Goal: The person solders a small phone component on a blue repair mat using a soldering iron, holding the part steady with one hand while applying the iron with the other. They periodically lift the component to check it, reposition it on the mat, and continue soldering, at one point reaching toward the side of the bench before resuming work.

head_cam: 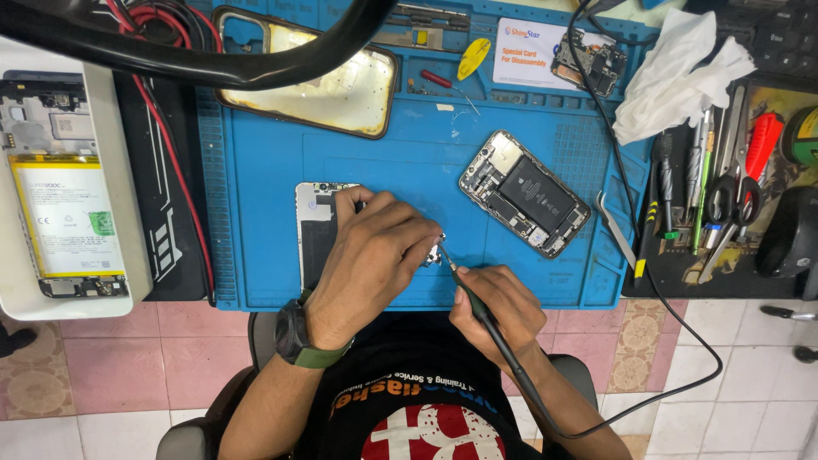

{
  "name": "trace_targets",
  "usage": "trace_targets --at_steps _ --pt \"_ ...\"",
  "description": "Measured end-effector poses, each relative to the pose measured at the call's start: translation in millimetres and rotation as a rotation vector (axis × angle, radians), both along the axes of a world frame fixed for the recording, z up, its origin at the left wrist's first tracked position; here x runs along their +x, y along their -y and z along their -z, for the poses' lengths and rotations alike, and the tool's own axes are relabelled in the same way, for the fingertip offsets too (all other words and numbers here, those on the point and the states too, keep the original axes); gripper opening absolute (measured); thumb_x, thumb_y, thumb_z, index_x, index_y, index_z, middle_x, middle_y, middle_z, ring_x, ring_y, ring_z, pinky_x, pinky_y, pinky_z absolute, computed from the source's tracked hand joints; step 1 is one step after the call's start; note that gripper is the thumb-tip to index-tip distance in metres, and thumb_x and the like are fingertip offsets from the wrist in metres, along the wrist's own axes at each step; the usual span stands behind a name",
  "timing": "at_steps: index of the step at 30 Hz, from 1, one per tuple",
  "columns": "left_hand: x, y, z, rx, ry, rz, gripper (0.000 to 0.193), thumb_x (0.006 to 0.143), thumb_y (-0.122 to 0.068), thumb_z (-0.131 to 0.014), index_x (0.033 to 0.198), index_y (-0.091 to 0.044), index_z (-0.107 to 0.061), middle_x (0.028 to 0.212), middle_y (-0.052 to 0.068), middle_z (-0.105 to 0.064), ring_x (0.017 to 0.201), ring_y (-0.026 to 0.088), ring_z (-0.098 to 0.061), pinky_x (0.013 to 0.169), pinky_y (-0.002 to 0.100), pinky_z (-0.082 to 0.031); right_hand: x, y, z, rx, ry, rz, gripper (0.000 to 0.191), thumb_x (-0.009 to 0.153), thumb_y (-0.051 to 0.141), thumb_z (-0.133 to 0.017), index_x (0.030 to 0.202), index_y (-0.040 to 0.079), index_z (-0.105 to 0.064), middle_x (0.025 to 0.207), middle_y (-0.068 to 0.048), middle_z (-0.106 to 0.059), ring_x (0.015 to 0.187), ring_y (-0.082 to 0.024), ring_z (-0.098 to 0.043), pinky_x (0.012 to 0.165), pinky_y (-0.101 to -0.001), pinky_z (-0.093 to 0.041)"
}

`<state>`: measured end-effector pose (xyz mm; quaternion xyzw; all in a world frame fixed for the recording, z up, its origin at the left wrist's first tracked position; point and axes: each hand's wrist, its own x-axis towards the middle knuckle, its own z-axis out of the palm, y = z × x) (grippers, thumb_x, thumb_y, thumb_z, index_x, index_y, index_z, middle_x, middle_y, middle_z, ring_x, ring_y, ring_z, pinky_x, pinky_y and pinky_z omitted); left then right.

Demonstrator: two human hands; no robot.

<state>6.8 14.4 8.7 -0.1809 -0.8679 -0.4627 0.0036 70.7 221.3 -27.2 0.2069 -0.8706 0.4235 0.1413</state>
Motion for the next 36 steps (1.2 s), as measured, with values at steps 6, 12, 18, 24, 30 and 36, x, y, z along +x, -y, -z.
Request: trace_targets --at_steps 6,12,18,24,30,36 --pt "-0.5 -0.7 0.7 -0.006 0.009 0.004 0.007 0.092 -0.013 -0.074 0.094 -0.008 -0.078 0.085 0.001 -0.069 0.084 0.017 -0.059 0.098 0.041 -0.033 -0.1 -0.3 0.3 0.01 -0.012 -0.012 0.019 0.086 -0.005 -0.075 0.103 -0.008 -0.066 0.094 -0.018 -0.073 0.079 -0.026 -0.074 0.067 -0.0321 -0.059" --pt "0.7 0.0 0.6 0.005 0.009 0.003 0.007 0.092 -0.013 -0.074 0.095 -0.008 -0.078 0.087 0.001 -0.069 0.086 0.018 -0.06 0.099 0.041 -0.033 -0.4 -0.2 -0.3 0.001 -0.008 -0.012 0.02 0.085 -0.005 -0.075 0.103 -0.009 -0.067 0.093 -0.018 -0.073 0.079 -0.026 -0.073 0.067 -0.0326 -0.058" --pt "0.3 0.1 0.7 0.002 0.007 0.004 0.008 0.091 -0.013 -0.074 0.095 -0.008 -0.078 0.087 0.001 -0.07 0.087 0.018 -0.06 0.099 0.041 -0.032 -0.7 -0.3 -1.0 0.003 -0.004 -0.004 0.02 0.084 -0.005 -0.075 0.102 -0.009 -0.068 0.091 -0.018 -0.073 0.077 -0.026 -0.073 0.066 -0.0322 -0.058" --pt "0.5 0.3 0.0 -0.001 0.011 0.004 0.007 0.092 -0.013 -0.074 0.095 -0.008 -0.078 0.087 0.001 -0.07 0.087 0.017 -0.06 0.099 0.041 -0.032 0.3 -0.4 -1.3 0.014 0.003 0.004 0.019 0.084 -0.005 -0.075 0.102 -0.008 -0.068 0.092 -0.018 -0.073 0.079 -0.026 -0.074 0.067 -0.0318 -0.058" --pt "0.8 0.1 -0.1 -0.005 0.015 0.006 0.007 0.091 -0.013 -0.074 0.094 -0.008 -0.078 0.087 0.0 -0.07 0.086 0.017 -0.06 0.099 0.042 -0.033 2.4 -1.8 1.1 0.008 0.016 0.003 0.019 0.085 -0.003 -0.075 0.102 -0.008 -0.068 0.092 -0.018 -0.073 0.078 -0.026 -0.074 0.067 -0.0326 -0.058" --pt "0.4 -0.7 1.0 -0.007 0.001 0.0 0.007 0.091 -0.013 -0.074 0.094 -0.008 -0.078 0.087 0.001 -0.07 0.087 0.017 -0.06 0.1 0.042 -0.033 3.2 -2.7 3.7 -0.023 0.01 0.021 0.018 0.088 -0.002 -0.074 0.103 -0.008 -0.067 0.094 -0.019 -0.074 0.081 -0.028 -0.075 0.068 -0.0335 -0.06"
